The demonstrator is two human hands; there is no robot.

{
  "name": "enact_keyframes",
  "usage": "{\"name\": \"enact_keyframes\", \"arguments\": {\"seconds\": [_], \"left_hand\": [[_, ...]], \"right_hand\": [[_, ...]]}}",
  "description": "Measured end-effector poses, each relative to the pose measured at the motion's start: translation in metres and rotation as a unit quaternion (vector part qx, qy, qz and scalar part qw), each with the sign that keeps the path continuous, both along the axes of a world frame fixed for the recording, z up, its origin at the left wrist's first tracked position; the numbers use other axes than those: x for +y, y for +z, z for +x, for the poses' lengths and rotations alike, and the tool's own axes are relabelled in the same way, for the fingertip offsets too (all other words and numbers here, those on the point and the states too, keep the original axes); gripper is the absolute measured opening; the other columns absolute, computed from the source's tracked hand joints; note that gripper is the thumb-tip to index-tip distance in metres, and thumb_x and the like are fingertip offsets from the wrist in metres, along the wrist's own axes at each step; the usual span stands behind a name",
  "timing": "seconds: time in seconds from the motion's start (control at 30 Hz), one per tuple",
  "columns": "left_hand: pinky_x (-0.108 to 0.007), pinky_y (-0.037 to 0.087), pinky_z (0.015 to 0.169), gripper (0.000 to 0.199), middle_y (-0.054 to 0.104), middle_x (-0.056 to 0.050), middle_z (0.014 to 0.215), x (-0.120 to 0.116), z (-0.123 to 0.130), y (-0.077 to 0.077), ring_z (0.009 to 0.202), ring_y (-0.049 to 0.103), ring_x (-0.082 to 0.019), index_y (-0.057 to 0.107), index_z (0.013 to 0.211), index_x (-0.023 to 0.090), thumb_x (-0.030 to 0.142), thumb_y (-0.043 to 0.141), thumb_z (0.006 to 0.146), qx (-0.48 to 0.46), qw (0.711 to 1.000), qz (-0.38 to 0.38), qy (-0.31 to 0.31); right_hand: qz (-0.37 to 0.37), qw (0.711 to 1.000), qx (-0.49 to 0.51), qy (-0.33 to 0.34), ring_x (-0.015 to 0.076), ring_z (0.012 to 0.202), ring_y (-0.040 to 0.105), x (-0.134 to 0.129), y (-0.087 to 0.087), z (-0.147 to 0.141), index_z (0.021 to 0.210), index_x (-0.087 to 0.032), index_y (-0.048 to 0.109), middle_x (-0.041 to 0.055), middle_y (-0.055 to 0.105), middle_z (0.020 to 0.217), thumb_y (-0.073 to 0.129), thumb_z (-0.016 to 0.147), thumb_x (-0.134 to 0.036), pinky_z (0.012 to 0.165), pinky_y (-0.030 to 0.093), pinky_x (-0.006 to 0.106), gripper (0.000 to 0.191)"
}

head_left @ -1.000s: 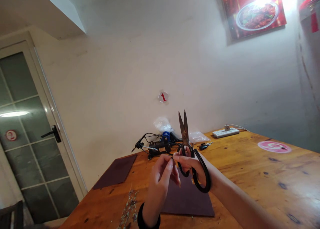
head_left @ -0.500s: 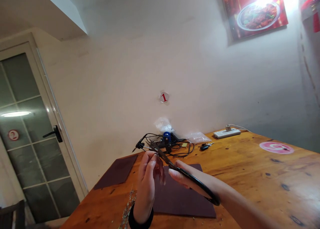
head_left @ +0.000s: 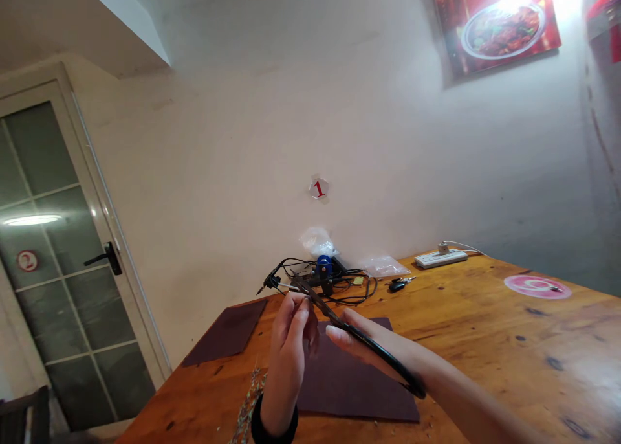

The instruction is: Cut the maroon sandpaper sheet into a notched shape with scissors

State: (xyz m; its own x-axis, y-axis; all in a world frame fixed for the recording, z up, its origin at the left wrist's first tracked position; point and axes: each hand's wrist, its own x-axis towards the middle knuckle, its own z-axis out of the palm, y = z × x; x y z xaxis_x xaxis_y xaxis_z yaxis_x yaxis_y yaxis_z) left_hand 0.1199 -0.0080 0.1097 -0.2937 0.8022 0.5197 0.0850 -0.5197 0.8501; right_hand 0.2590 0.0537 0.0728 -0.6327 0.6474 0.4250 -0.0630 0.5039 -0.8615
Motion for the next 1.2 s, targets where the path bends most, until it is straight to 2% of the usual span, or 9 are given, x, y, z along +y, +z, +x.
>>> {"name": "enact_keyframes", "arguments": {"seconds": [0.23, 0.47, 0.6, 0.77, 1.0, 1.2], "left_hand": [[-0.018, 0.034, 0.036, 0.03, 0.04, 0.009, 0.051, 0.0, 0.002, -0.002, 0.039, 0.035, -0.006, 0.052, 0.07, 0.022, 0.048, 0.065, 0.076, -0.009, 1.0, -0.02, -0.02], [-0.017, 0.032, 0.035, 0.031, 0.04, 0.009, 0.05, 0.0, 0.003, -0.002, 0.038, 0.035, -0.006, 0.051, 0.071, 0.021, 0.048, 0.067, 0.074, -0.02, 0.999, -0.04, -0.026], [-0.016, 0.031, 0.036, 0.033, 0.04, 0.01, 0.051, -0.001, 0.005, -0.002, 0.039, 0.036, -0.006, 0.051, 0.074, 0.022, 0.048, 0.071, 0.068, -0.057, 0.996, -0.06, -0.015], [-0.015, 0.032, 0.039, 0.035, 0.045, 0.008, 0.058, -0.002, 0.009, -0.001, 0.044, 0.039, -0.006, 0.05, 0.074, 0.022, 0.048, 0.072, 0.066, -0.097, 0.993, -0.071, -0.019], [-0.015, 0.036, 0.045, 0.04, 0.051, 0.007, 0.063, -0.003, 0.012, 0.0, 0.051, 0.046, -0.006, 0.052, 0.076, 0.022, 0.048, 0.077, 0.06, -0.128, 0.989, -0.076, -0.011], [-0.016, 0.031, 0.038, 0.036, 0.043, 0.01, 0.054, -0.001, 0.009, -0.001, 0.042, 0.038, -0.006, 0.051, 0.075, 0.022, 0.046, 0.075, 0.061, -0.118, 0.99, -0.083, -0.01]], "right_hand": [[0.0, 0.999, -0.049, 0.003, 0.0183, 0.074, 0.043, -0.005, 0.009, 0.004, 0.079, -0.021, 0.043, -0.0002, 0.044, 0.078, 0.049, 0.08, -0.07, 0.072, 0.044, 0.037, 0.05], [0.0, 0.998, -0.062, -0.027, 0.0201, 0.078, 0.044, -0.014, 0.018, 0.007, 0.078, -0.022, 0.044, 0.0002, 0.046, 0.079, 0.05, 0.078, -0.071, 0.07, 0.042, 0.035, 0.05], [-0.02, 0.997, -0.069, -0.037, 0.0186, 0.072, 0.046, -0.012, 0.014, 0.006, 0.075, -0.022, 0.043, -0.0019, 0.047, 0.073, 0.058, 0.076, -0.068, 0.067, 0.042, 0.033, 0.048], [0.003, 1.0, -0.027, -0.015, 0.0218, 0.082, 0.049, -0.006, 0.006, 0.005, 0.08, -0.022, 0.047, 0.0008, 0.053, 0.081, 0.055, 0.082, -0.06, 0.072, 0.044, 0.036, 0.039], [-0.017, 0.996, -0.081, -0.042, 0.0201, 0.072, 0.048, -0.013, 0.015, 0.008, 0.076, -0.021, 0.046, 0.0007, 0.053, 0.075, 0.055, 0.076, -0.07, 0.064, 0.041, 0.033, 0.049], [-0.009, 0.998, -0.049, -0.027, 0.024, 0.085, 0.053, -0.011, 0.008, 0.007, 0.082, -0.021, 0.049, 0.0044, 0.059, 0.089, 0.052, 0.081, -0.068, 0.073, 0.043, 0.035, 0.047]]}}
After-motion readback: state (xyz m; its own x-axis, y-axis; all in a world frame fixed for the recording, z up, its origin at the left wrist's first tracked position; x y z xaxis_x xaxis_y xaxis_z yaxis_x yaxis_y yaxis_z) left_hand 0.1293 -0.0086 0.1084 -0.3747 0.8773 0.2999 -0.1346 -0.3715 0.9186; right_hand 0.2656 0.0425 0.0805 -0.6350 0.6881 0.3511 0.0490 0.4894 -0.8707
